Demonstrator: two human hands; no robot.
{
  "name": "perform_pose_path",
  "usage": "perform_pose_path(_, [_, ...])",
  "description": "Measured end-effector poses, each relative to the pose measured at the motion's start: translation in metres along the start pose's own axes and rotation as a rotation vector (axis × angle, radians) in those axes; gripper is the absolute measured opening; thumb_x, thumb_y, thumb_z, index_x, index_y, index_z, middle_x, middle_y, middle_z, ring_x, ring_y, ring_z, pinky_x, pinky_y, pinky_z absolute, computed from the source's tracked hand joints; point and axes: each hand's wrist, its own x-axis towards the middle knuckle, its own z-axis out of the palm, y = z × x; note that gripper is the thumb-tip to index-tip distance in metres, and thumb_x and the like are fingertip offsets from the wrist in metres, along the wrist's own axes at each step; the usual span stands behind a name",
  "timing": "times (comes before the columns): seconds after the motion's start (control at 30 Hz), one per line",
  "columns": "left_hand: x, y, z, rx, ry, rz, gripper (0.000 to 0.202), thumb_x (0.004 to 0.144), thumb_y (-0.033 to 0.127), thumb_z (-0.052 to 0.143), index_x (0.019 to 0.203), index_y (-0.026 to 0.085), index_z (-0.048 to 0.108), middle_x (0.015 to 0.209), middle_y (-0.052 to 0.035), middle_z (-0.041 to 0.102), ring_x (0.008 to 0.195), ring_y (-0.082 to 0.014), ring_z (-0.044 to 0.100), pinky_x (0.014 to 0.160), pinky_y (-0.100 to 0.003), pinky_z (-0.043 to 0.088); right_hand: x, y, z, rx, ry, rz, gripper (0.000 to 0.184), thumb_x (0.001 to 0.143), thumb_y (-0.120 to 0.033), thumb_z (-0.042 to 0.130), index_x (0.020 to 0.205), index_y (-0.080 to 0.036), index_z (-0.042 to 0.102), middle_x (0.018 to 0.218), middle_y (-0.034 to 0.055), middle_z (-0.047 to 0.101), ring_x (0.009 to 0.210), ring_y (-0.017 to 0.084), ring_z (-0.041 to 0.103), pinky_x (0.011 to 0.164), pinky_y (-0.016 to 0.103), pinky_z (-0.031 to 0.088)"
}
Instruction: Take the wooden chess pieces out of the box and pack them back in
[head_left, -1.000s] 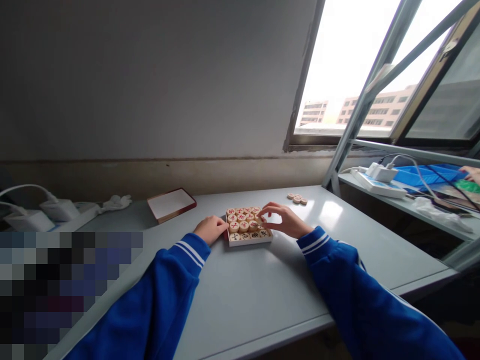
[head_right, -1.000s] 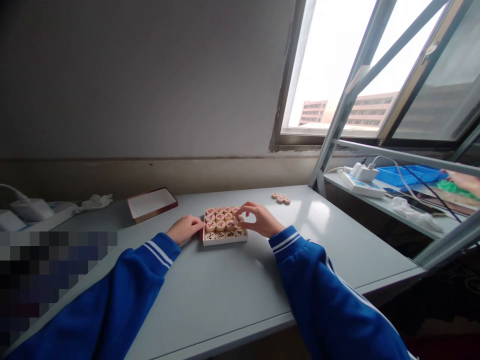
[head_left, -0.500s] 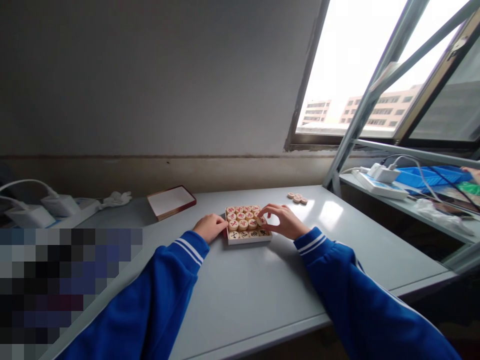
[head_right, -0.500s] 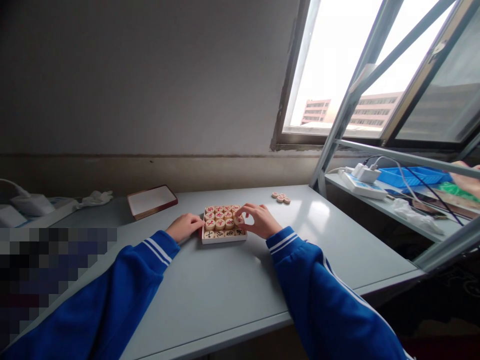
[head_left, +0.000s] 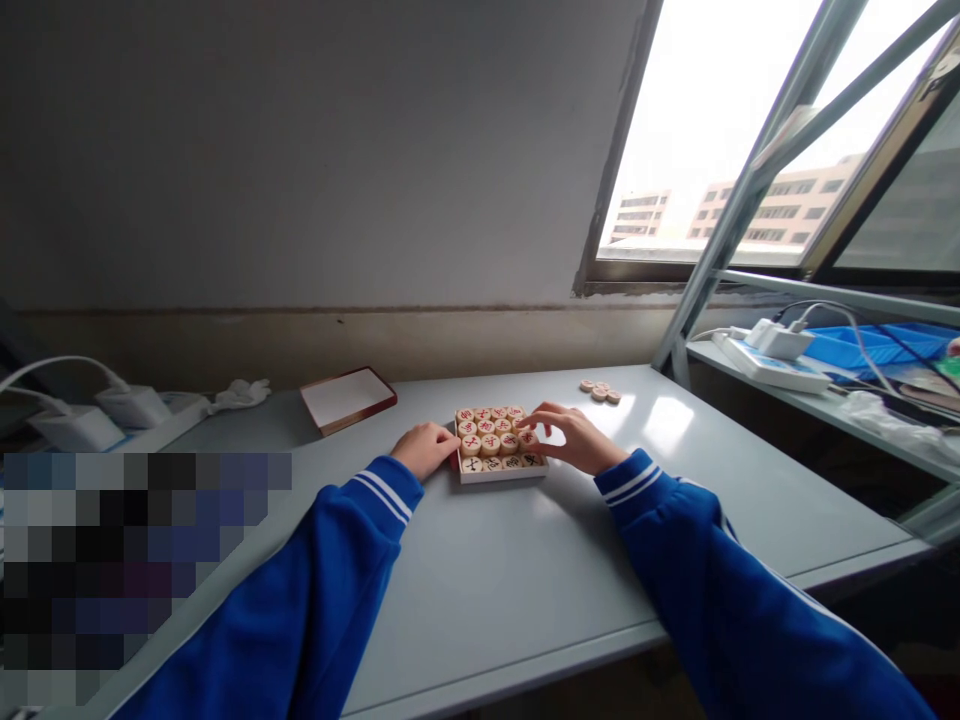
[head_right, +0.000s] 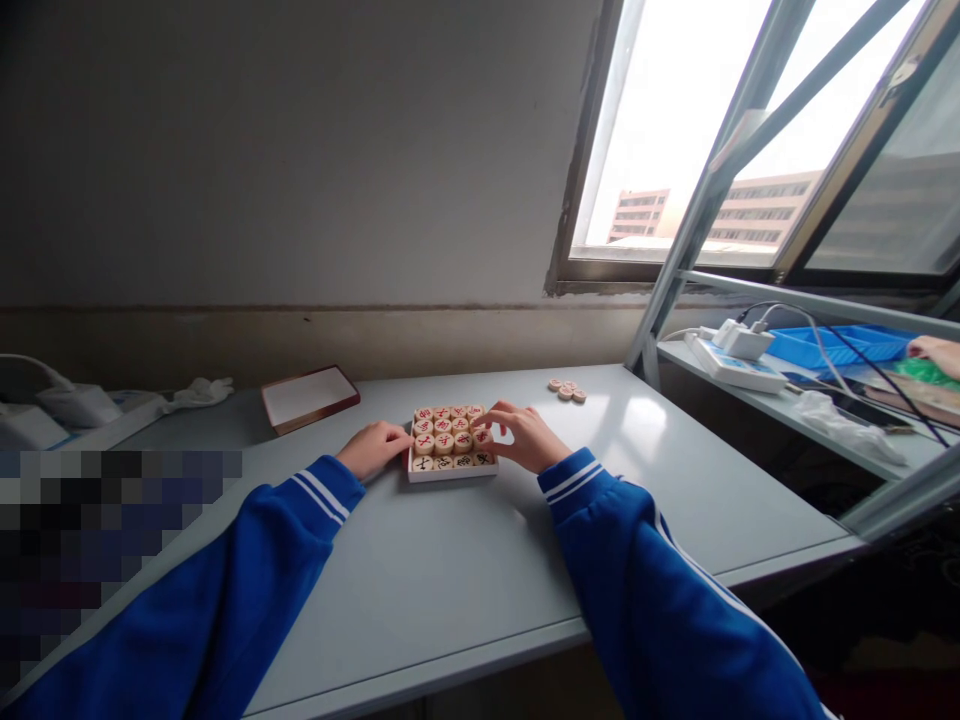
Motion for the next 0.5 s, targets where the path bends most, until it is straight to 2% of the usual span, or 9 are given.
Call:
perform_pose_path(0.2, [0.000,-0.001,0.001,0.017,0.002,-0.003,0.035,0.071,0.036,0.038,0.059,0.018,0.065,0.063,-0.0023,0.062,0.063,-0.0153,0.051,0.060,-0.024,0.034,0.002,-0.002,0.004,0.017,0.053,0.040,0.018,0.072,-0.032,0.061,0.085,-0.020,0.057,0.081,0.0011,0.059,0.068,0.013,0.053,0.068,0.030,0.038])
perform_pose_path(0.3, [0.002,-0.002,0.001,0.030,0.000,0.011,0.035,0.070,0.037,0.037,0.061,0.018,0.065,0.067,-0.0029,0.063,0.066,-0.0160,0.053,0.063,-0.024,0.035,0.004,0.009,0.002,0.015,0.153,0.071,0.017,0.076,-0.034,0.055,0.088,-0.021,0.056,0.084,0.0017,0.060,0.070,0.013,0.054,0.070,0.030,0.038])
perform_pose_path(0.4, [0.002,-0.003,0.001,0.038,0.001,0.011,0.035,0.070,0.036,0.036,0.059,0.018,0.064,0.070,-0.0034,0.064,0.069,-0.0169,0.054,0.065,-0.024,0.035,0.003,0.038,-0.002,-0.210,0.307,0.274,0.023,0.079,-0.033,0.050,0.099,-0.022,0.055,0.101,0.0058,0.059,0.090,0.021,0.051,0.080,0.039,0.035])
perform_pose_path(0.5, [0.002,-0.003,0.001,0.041,0.002,0.010,0.035,0.070,0.036,0.036,0.056,0.018,0.062,0.070,-0.0033,0.064,0.070,-0.0173,0.054,0.066,-0.025,0.035,-0.004,0.080,-0.006,-0.380,0.327,0.563,0.042,0.076,-0.032,0.053,0.116,-0.022,0.046,0.126,0.0086,0.043,0.114,0.027,0.036,0.087,0.049,0.029])
